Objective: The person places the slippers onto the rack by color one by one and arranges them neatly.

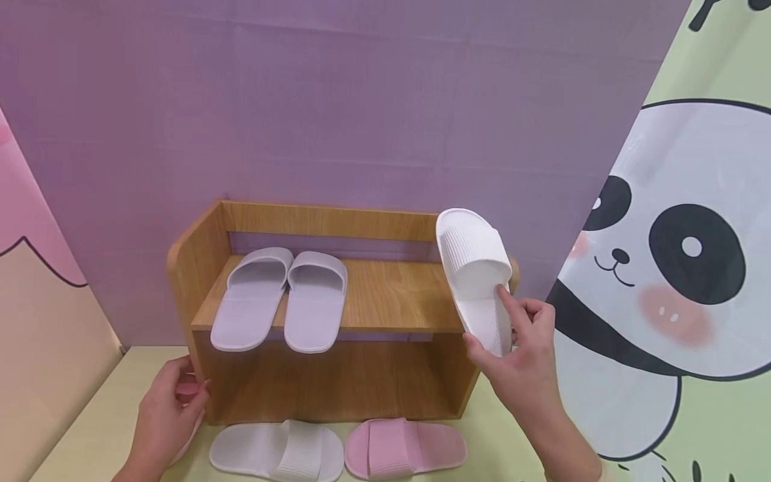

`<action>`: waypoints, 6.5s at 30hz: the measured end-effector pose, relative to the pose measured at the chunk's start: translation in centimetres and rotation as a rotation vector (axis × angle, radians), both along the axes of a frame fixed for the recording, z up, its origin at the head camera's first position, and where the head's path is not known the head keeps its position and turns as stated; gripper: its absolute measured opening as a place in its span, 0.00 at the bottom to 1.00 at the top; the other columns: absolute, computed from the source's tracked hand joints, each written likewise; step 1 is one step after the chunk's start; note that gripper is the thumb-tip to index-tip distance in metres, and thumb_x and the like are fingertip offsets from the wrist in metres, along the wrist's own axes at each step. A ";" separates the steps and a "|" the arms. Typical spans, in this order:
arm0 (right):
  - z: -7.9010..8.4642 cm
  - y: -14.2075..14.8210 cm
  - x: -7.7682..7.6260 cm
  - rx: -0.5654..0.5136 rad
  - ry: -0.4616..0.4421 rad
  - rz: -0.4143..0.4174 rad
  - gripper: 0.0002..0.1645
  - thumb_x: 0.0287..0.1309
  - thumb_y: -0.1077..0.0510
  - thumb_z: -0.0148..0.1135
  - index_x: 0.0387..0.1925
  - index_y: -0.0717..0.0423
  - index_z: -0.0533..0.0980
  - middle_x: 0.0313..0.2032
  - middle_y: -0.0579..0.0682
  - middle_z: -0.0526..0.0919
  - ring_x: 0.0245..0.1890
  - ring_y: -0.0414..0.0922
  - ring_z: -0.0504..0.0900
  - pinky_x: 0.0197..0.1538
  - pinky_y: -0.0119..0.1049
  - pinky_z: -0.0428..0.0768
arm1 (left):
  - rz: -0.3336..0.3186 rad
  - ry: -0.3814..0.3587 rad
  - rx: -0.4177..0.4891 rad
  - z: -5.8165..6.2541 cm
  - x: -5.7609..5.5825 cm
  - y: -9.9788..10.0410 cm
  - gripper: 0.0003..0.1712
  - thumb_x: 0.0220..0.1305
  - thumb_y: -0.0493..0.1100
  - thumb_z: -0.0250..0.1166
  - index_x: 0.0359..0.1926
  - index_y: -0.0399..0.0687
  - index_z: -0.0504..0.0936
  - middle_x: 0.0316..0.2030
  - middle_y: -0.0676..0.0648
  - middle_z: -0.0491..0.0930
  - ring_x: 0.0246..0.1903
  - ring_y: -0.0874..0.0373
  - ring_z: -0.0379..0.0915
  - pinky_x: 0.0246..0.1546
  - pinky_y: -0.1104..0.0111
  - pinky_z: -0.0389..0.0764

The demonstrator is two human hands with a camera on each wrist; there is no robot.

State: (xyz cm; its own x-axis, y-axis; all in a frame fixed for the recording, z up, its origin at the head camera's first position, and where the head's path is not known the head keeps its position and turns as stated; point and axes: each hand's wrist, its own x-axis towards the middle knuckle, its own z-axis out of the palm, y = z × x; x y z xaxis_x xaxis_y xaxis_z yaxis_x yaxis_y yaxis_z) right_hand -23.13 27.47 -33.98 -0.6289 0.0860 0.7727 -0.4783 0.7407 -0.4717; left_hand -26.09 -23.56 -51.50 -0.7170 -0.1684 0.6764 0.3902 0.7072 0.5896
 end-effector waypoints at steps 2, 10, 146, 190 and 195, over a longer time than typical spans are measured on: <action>0.0 -0.3 -0.2 0.005 -0.014 -0.001 0.51 0.49 0.63 0.86 0.76 0.57 0.77 0.58 0.63 0.68 0.57 0.44 0.67 0.48 0.34 0.78 | -0.001 -0.002 0.001 0.0 0.0 0.0 0.30 0.60 0.24 0.77 0.61 0.36 0.77 0.44 0.42 0.85 0.36 0.71 0.80 0.35 0.84 0.81; 0.1 -1.1 -1.0 0.014 -0.033 0.031 0.50 0.50 0.60 0.87 0.75 0.60 0.77 0.59 0.64 0.68 0.58 0.55 0.71 0.50 0.59 0.83 | -0.006 0.010 0.017 -0.2 0.0 -0.1 0.30 0.59 0.23 0.76 0.62 0.37 0.78 0.44 0.42 0.85 0.36 0.71 0.81 0.36 0.86 0.80; -4.3 0.5 -1.4 -0.086 0.131 0.010 0.11 0.63 0.70 0.76 0.45 0.65 0.83 0.45 0.57 0.80 0.48 0.42 0.77 0.45 0.27 0.73 | -0.002 -0.012 0.032 -0.2 -0.1 0.0 0.29 0.62 0.25 0.76 0.62 0.37 0.78 0.44 0.42 0.85 0.35 0.67 0.80 0.35 0.87 0.78; -13.4 2.2 -4.6 -0.280 -0.077 -0.153 0.22 0.66 0.71 0.76 0.60 0.56 0.87 0.48 0.52 0.93 0.44 0.37 0.86 0.43 0.14 0.80 | 0.007 -0.047 0.017 0.0 0.0 0.0 0.31 0.63 0.27 0.77 0.64 0.39 0.77 0.46 0.42 0.85 0.37 0.68 0.80 0.36 0.88 0.77; -13.5 2.2 -4.6 -0.272 -0.060 -0.156 0.23 0.66 0.71 0.76 0.60 0.56 0.88 0.48 0.52 0.92 0.43 0.36 0.86 0.43 0.14 0.80 | 0.031 -0.084 0.009 0.1 0.2 0.3 0.30 0.64 0.28 0.76 0.65 0.39 0.77 0.48 0.42 0.85 0.37 0.64 0.81 0.37 0.88 0.77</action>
